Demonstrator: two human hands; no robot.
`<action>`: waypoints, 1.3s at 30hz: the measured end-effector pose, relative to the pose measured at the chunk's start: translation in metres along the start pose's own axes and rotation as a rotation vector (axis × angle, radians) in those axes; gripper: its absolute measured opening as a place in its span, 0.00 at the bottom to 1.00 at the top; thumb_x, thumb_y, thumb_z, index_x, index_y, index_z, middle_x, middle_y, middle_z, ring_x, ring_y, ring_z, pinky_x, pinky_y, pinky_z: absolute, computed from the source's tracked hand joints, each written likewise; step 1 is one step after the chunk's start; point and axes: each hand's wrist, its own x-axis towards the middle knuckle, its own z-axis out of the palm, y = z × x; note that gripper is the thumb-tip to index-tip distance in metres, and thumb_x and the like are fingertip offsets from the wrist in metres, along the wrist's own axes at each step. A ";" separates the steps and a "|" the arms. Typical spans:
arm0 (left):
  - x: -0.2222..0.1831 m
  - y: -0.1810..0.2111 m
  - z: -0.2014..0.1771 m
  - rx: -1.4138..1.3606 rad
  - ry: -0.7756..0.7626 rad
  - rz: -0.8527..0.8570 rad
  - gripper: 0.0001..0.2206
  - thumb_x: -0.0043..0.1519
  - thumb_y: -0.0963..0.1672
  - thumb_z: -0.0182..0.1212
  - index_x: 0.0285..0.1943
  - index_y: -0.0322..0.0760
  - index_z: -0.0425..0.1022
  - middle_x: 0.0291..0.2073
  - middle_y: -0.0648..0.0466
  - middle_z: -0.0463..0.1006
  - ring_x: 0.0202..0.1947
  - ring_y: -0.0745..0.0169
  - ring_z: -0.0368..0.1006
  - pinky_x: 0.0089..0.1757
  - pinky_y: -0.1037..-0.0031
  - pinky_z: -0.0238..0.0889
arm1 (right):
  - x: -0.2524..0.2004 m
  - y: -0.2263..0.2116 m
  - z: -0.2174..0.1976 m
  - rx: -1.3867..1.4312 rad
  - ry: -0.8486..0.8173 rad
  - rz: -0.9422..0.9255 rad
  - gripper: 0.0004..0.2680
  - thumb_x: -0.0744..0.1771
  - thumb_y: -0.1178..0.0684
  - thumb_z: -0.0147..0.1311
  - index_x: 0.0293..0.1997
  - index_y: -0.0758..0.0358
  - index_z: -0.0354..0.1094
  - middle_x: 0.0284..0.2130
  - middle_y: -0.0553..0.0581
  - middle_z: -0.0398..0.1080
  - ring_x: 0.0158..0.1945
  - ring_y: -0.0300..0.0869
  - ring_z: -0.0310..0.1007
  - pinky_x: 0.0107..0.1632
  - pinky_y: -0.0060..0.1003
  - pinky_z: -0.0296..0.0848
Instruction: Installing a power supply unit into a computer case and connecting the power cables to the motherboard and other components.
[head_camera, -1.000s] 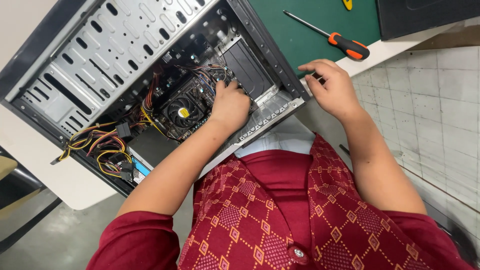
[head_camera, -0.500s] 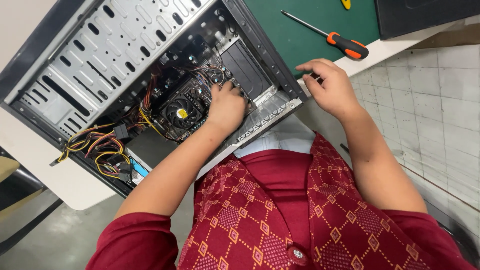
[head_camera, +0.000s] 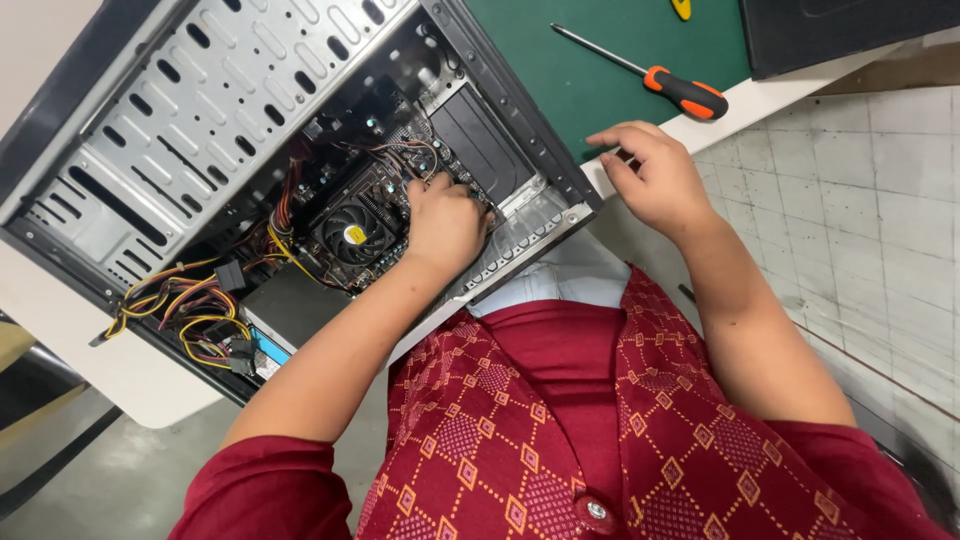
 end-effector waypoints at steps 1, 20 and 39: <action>0.000 -0.001 0.002 0.000 -0.001 0.001 0.10 0.52 0.53 0.69 0.24 0.51 0.82 0.20 0.61 0.73 0.36 0.58 0.67 0.44 0.58 0.51 | 0.001 0.004 0.001 0.000 0.000 0.001 0.08 0.70 0.64 0.53 0.54 0.67 0.75 0.48 0.64 0.75 0.42 0.52 0.77 0.42 0.42 0.77; -0.003 0.003 -0.008 -0.053 0.017 -0.058 0.06 0.54 0.52 0.71 0.30 0.54 0.83 0.23 0.62 0.73 0.37 0.60 0.68 0.43 0.60 0.52 | 0.044 0.120 0.118 -0.358 0.315 -0.291 0.05 0.72 0.45 0.50 0.46 0.42 0.75 0.33 0.43 0.72 0.36 0.40 0.77 0.41 0.34 0.77; 0.009 0.004 0.004 -0.043 0.044 -0.052 0.06 0.50 0.50 0.69 0.23 0.53 0.80 0.21 0.63 0.70 0.36 0.58 0.65 0.43 0.58 0.49 | 0.046 0.120 0.120 -0.573 0.495 -0.448 0.06 0.71 0.48 0.48 0.37 0.44 0.71 0.22 0.43 0.58 0.25 0.38 0.71 0.32 0.29 0.74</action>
